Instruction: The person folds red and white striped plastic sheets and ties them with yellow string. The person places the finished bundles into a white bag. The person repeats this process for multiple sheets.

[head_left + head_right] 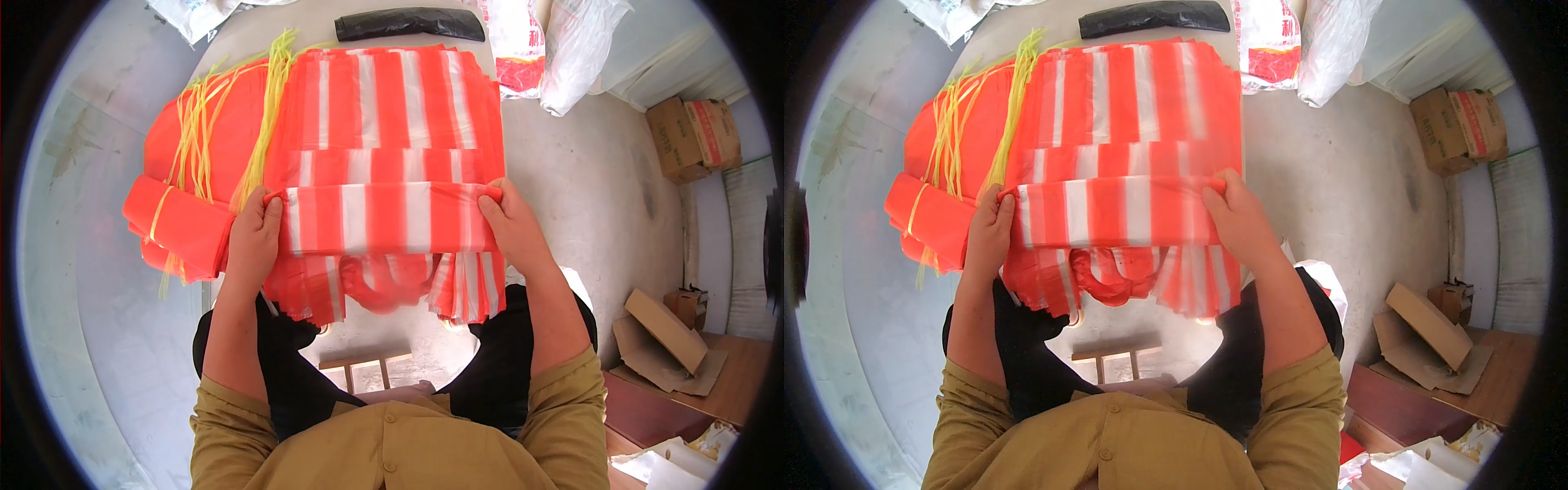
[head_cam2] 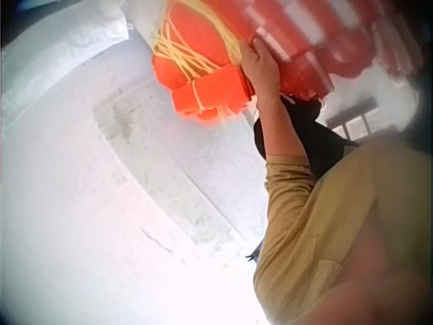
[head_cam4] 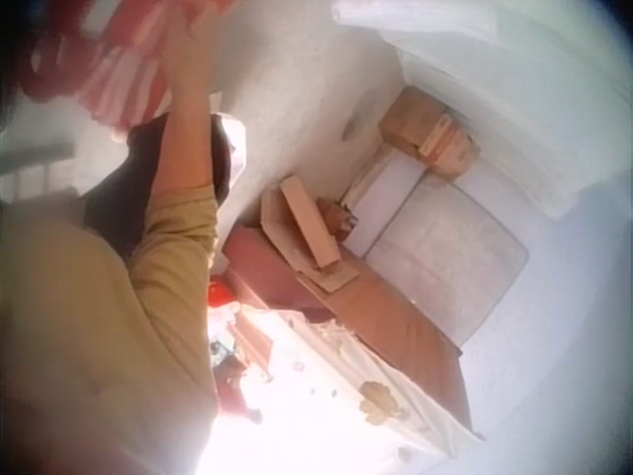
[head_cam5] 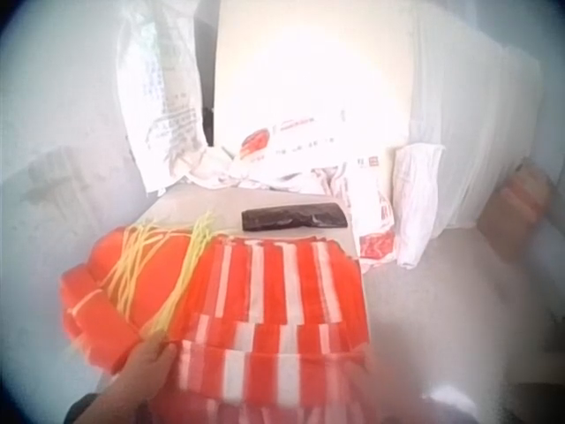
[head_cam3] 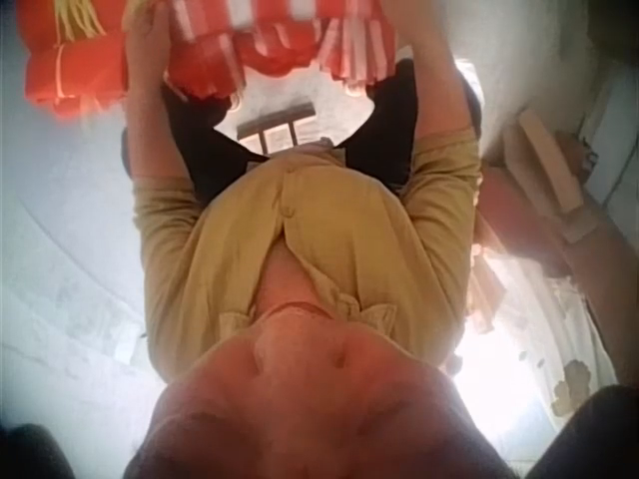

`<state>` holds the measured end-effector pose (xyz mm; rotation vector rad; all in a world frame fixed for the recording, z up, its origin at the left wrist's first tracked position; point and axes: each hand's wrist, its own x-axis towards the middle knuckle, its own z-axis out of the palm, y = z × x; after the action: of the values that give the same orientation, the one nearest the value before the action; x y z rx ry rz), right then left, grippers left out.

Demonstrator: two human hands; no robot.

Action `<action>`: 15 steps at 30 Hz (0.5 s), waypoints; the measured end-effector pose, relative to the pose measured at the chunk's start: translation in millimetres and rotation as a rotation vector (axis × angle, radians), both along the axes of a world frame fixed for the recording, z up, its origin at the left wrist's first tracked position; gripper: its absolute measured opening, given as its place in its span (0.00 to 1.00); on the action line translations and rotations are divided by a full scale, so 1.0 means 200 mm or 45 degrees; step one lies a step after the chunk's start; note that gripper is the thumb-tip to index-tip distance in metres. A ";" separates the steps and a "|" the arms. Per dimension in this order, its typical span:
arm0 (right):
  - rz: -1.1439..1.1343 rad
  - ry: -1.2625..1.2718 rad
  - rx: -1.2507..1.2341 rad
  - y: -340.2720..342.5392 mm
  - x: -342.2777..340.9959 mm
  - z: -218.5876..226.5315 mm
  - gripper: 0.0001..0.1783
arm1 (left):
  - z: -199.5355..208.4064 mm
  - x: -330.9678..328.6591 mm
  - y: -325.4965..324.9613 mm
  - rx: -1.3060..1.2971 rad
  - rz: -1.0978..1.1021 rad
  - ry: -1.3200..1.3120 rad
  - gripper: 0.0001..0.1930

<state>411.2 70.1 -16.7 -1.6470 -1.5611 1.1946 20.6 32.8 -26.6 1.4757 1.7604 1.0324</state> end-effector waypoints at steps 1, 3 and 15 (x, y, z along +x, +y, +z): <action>-0.012 -0.012 0.011 0.02 -0.01 -0.01 0.10 | -0.01 0.00 0.01 0.008 0.005 0.020 0.11; -0.028 -0.045 0.036 0.03 -0.02 -0.03 0.11 | -0.03 0.00 0.03 0.027 0.022 0.089 0.12; -0.038 -0.208 0.137 0.07 -0.10 -0.08 0.11 | -0.03 -0.01 0.10 -0.102 0.084 0.580 0.14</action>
<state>392.0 83.3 -33.3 -1.7269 -1.6625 0.9636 19.2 52.8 -33.0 1.7075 2.1466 0.6789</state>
